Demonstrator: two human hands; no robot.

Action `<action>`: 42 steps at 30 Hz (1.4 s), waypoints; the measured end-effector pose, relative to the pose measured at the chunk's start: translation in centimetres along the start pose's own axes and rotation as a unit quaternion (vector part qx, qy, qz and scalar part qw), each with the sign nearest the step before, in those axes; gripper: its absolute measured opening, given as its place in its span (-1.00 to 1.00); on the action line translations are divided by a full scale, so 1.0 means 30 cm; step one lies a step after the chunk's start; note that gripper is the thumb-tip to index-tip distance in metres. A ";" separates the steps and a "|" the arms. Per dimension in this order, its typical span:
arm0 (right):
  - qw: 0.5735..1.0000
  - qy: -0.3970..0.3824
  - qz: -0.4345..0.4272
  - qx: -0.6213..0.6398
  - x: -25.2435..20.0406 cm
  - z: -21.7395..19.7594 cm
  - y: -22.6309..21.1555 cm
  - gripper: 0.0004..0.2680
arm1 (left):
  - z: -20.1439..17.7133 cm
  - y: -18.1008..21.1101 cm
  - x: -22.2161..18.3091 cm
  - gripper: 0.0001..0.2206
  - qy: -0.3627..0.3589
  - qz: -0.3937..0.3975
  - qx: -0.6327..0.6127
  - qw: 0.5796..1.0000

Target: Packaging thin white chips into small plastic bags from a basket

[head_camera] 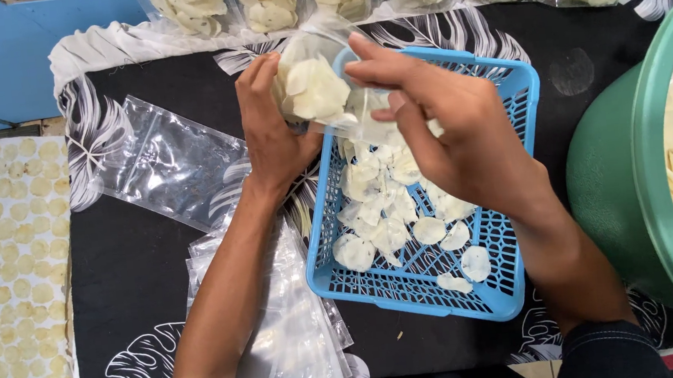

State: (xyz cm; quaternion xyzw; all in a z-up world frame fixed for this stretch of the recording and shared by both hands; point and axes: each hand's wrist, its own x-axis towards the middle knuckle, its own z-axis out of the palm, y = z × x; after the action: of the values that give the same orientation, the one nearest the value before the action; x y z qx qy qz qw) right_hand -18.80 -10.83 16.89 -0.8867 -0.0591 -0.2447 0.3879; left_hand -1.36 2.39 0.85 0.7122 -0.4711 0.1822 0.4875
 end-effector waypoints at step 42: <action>0.889 -0.302 0.209 -0.273 -0.010 0.043 0.379 -0.77 | 0.006 -0.033 -0.014 -0.18 0.007 0.030 0.020 0.999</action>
State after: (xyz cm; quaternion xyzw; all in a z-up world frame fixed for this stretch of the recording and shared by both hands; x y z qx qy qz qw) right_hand -15.22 -17.74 8.50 -0.9805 0.0828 0.1153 0.1362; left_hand -0.75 2.52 -0.05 0.7062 -0.4853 0.2109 0.4704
